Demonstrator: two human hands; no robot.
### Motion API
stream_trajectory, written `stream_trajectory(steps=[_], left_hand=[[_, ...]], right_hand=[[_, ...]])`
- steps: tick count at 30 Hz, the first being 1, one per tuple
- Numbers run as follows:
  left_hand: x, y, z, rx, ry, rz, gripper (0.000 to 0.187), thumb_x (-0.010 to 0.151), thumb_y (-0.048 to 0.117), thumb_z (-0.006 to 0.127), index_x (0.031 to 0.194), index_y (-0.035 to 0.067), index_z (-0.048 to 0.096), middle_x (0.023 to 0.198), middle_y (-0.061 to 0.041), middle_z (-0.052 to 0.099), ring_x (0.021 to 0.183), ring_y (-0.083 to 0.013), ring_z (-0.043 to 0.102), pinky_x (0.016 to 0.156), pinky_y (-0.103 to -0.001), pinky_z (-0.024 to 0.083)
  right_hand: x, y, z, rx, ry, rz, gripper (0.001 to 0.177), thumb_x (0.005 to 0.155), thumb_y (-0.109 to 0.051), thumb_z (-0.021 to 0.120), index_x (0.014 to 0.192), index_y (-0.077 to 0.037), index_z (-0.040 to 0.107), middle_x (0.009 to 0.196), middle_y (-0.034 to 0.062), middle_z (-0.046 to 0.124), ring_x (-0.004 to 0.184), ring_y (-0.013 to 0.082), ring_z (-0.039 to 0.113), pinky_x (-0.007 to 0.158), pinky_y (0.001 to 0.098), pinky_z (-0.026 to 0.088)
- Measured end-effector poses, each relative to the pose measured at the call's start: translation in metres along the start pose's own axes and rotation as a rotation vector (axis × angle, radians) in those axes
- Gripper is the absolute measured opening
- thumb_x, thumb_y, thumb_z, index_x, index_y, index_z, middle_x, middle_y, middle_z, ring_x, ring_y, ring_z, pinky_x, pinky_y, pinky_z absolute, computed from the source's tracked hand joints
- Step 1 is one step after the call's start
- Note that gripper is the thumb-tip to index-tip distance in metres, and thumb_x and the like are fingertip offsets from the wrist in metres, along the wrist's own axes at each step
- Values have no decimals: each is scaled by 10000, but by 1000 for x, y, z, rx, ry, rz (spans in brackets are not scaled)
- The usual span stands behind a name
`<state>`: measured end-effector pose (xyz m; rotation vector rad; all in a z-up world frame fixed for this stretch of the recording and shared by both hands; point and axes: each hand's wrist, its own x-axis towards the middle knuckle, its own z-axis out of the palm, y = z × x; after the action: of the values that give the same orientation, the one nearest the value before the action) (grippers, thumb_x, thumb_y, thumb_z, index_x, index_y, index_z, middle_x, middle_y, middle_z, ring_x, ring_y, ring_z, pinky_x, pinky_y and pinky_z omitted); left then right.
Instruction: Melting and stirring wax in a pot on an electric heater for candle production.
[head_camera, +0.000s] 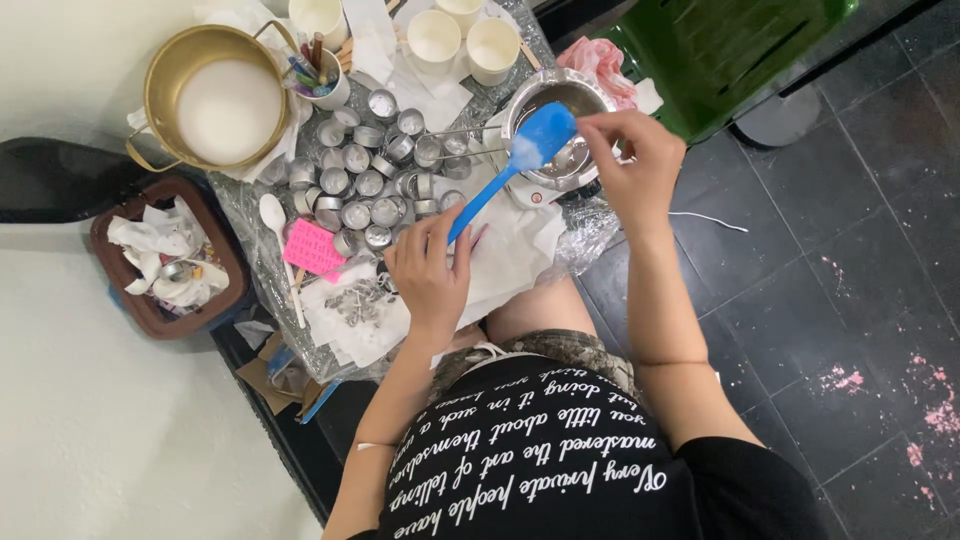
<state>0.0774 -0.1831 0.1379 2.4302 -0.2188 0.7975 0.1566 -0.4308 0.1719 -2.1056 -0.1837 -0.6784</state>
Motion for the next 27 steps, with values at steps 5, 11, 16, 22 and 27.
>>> stream_trajectory(steps=[5, 11, 16, 22, 27], left_hand=[[-1, -3, -2, 4, -4, -18, 303, 968, 187, 777, 1258, 178, 692, 1063, 24, 664, 977, -182, 623, 853, -368, 388], [1, -5, 1, 9, 8, -27, 293, 972, 183, 777, 1253, 178, 694, 1067, 25, 668, 975, -176, 629, 853, -360, 391], [2, -4, 2, 26, 14, -23, 288, 965, 182, 784, 1241, 179, 700, 1056, 29, 668, 958, -175, 627, 844, -360, 388], [-1, -9, 11, 43, 3, -18, 330, 959, 175, 785, 1274, 164, 686, 1038, 1, 657, 936, -199, 622, 835, -379, 404], [-2, -12, 21, -77, -46, -8, 431, 990, 120, 740, 1383, 69, 572, 1114, -77, 662, 1003, -264, 637, 882, -427, 451]], right_hand=[[15, 9, 0, 39, -14, 5, 96, 938, -51, 842, 937, -27, 748, 848, 32, 725, 686, 68, 587, 568, 222, 370], [15, 27, 1, -108, 9, -61, 187, 990, -27, 796, 870, -4, 655, 793, 59, 618, 660, 144, 526, 604, 276, 392], [18, 13, -4, -396, -53, -198, 321, 933, -146, 911, 779, -43, 647, 764, 62, 616, 688, 238, 570, 607, 353, 412], [15, 6, -5, -331, -58, -204, 151, 885, -146, 876, 914, -88, 739, 873, 37, 703, 745, 251, 616, 662, 336, 467], [1, 15, -2, -358, -30, -258, 301, 996, -3, 748, 1274, -121, 746, 984, 21, 770, 857, 223, 689, 806, 368, 499]])
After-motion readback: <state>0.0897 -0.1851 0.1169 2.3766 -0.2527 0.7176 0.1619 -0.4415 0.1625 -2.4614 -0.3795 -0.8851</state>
